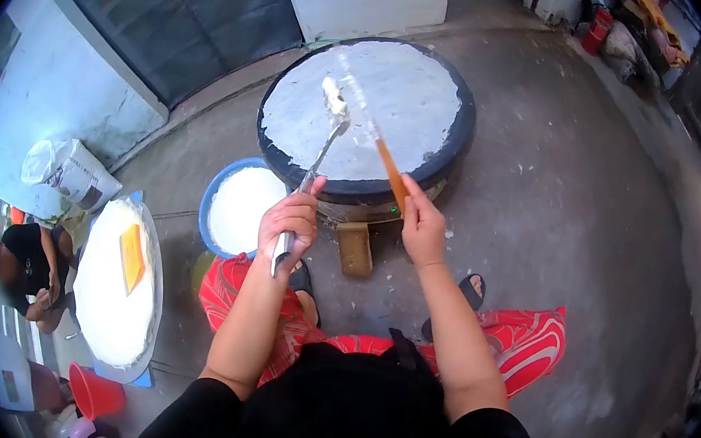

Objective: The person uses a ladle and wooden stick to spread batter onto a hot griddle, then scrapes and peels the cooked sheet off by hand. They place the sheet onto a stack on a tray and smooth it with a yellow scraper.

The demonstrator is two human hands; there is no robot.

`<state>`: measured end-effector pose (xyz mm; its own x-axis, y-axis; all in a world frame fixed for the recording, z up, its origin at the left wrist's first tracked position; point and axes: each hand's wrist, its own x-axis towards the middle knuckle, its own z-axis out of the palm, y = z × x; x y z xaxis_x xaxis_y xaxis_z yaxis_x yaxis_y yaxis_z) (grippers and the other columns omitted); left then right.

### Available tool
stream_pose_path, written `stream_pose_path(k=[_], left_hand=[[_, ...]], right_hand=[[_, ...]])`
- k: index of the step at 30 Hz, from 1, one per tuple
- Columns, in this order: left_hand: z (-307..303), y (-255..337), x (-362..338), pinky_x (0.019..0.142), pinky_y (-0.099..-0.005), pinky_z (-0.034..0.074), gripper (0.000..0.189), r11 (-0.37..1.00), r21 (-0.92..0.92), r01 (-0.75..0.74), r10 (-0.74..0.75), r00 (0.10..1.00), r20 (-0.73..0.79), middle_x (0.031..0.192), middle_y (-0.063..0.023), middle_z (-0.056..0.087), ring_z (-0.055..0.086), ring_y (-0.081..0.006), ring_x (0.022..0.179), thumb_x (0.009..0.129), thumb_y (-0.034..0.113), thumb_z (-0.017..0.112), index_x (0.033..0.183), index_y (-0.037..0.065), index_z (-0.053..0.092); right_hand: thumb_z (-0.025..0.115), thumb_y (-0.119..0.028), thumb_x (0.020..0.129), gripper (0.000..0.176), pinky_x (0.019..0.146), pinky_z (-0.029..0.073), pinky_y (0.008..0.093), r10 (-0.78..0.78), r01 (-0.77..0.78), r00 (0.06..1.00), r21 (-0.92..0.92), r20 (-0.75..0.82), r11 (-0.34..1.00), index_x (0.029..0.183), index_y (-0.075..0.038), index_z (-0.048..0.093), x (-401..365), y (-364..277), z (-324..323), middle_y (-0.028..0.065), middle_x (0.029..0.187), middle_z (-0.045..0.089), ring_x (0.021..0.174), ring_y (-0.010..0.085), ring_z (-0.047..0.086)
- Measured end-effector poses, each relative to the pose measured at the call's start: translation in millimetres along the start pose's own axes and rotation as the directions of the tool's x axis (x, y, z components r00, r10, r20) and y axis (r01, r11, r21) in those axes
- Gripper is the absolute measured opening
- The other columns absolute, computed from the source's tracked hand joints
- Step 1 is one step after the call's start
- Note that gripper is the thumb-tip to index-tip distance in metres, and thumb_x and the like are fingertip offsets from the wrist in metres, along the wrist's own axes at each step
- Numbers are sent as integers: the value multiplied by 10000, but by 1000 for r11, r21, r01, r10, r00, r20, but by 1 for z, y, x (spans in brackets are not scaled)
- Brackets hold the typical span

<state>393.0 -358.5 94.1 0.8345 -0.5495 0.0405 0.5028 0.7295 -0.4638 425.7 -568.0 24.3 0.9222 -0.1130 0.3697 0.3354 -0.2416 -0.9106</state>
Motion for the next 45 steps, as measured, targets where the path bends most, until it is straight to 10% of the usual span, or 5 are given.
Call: stream_pose_path(k=[13,18,26,37,45], left_hand=[[69,74,-108,424,-213,346,394,918,349,-191,247,961,-125,697,-44,415,393,-88,519,884,105,366,1218,-98,317],[33,155,-171,429,-213,369,363,893,359,-272,399,847,-351,725,-62,447,421,-96,537,889,128,323,1144,-128,356],[-56,214,-192,990,-428,230,615,526,791,311,822,50,-567,1296,-217,349,296,-327,1226,826,337,472,1259,-54,279],[36,3,-51,840,-339,398,570,74,975,208,555,804,-213,1161,-115,499,505,-203,1044,764,305,632,1212,44,396],[20,5,-11,634,-318,499,185,229,966,118,367,909,-198,685,-51,546,576,-176,636,883,121,422,1007,-6,476]], right_hand=[[516,-204,847,340,802,428,267,441,-276,627,-346,643,897,1161,-74,518,-57,25,12,74,1053,596,914,147,559],[514,-196,849,303,762,430,246,467,-459,876,-89,121,884,1121,-67,540,-49,70,-5,71,1020,593,873,127,543],[516,-95,808,357,762,451,273,321,-193,802,-291,503,937,1163,-72,501,-69,18,-2,120,1051,587,839,165,584],[525,98,732,884,812,443,309,172,-551,773,512,610,658,1373,-147,-32,14,-86,48,159,1191,446,912,210,570],[478,-232,881,231,713,445,226,438,-508,684,-50,584,860,982,-55,587,24,7,-17,2,928,605,841,95,562]])
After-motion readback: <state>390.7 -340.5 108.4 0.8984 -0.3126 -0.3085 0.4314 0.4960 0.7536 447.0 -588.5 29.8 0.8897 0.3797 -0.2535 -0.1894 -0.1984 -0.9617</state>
